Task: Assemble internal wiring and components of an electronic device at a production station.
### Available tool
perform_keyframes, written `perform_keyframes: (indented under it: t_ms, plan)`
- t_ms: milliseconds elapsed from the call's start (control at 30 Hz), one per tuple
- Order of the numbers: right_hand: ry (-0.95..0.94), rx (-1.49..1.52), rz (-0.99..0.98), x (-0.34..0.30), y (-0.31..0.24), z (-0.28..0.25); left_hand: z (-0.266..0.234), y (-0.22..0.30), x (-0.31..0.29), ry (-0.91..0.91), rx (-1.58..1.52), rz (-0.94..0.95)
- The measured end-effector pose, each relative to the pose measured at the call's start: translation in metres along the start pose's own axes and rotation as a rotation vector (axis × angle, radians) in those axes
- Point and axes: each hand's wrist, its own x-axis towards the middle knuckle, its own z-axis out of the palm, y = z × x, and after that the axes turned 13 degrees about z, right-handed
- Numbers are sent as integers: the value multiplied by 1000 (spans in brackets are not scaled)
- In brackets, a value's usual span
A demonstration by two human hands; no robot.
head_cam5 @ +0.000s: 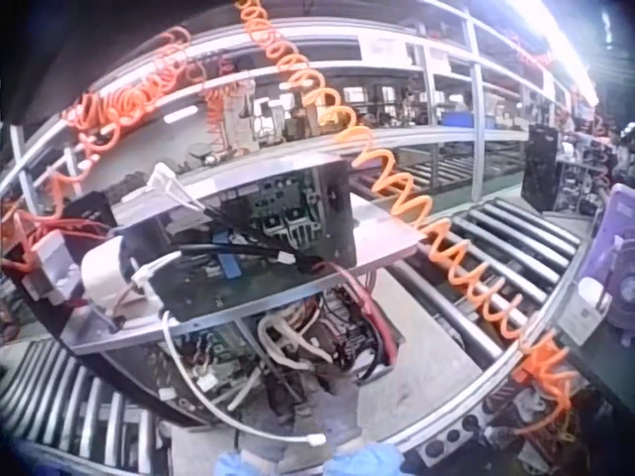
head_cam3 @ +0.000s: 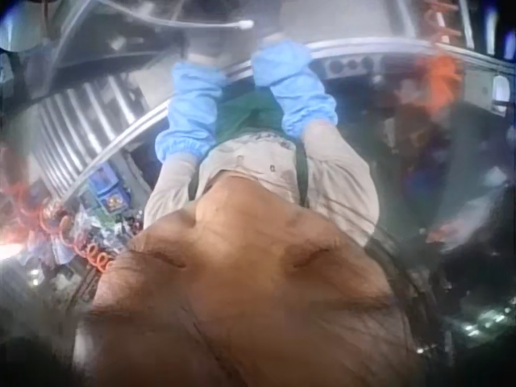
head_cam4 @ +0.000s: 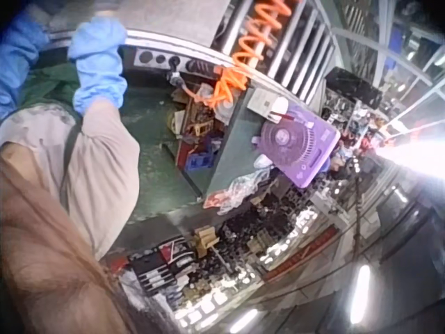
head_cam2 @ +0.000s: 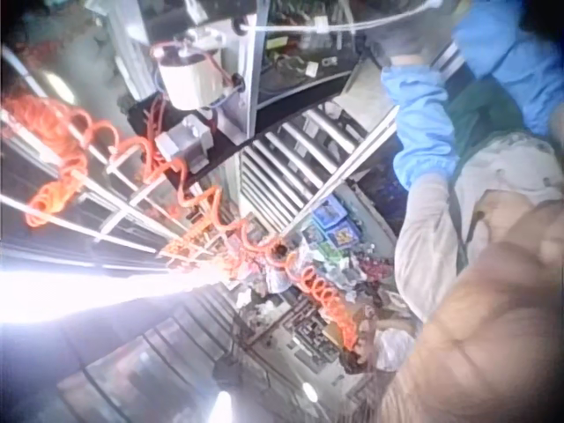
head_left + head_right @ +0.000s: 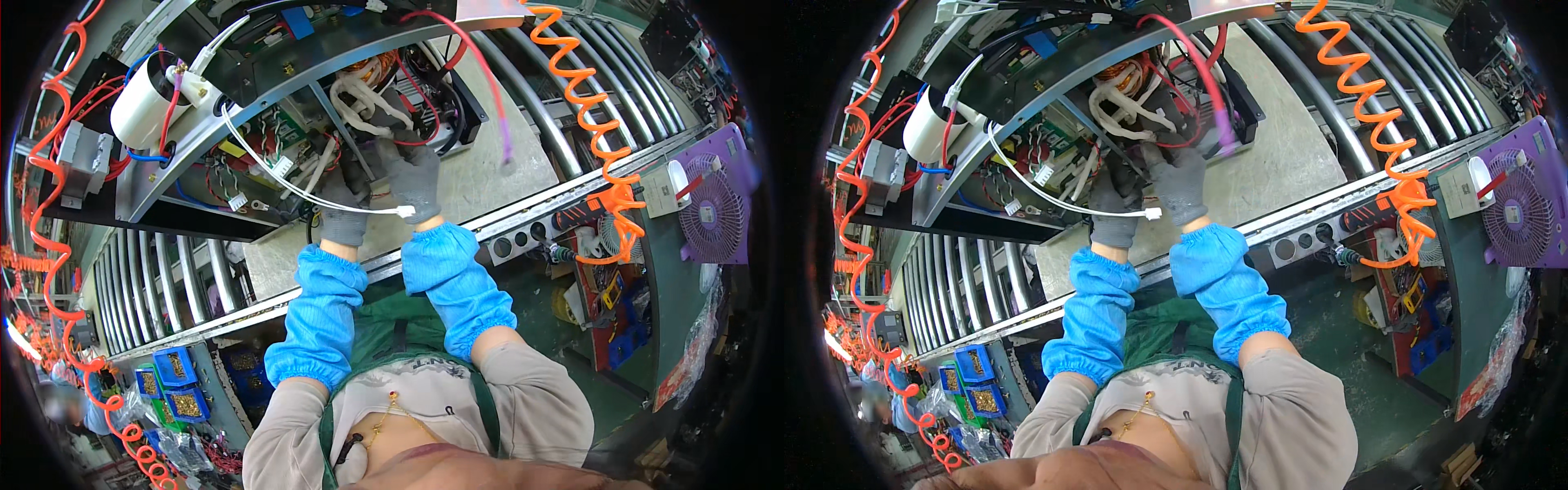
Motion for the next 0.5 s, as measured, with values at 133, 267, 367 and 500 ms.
perform_keyframes:
  t_ms: [133,267,367,500]
  plan:
    - [-64,341,171,-4,6,-2,4,7,15,311,-1261,-1336]
    - [-73,377,286,-12,8,14,-3,7,24,308,-1314,-1498]
    - [-128,158,88,0,-1,17,-5,-6,11,180,-1302,-1321]
    - [67,231,77,3,14,15,-8,19,38,320,-1436,-1434]
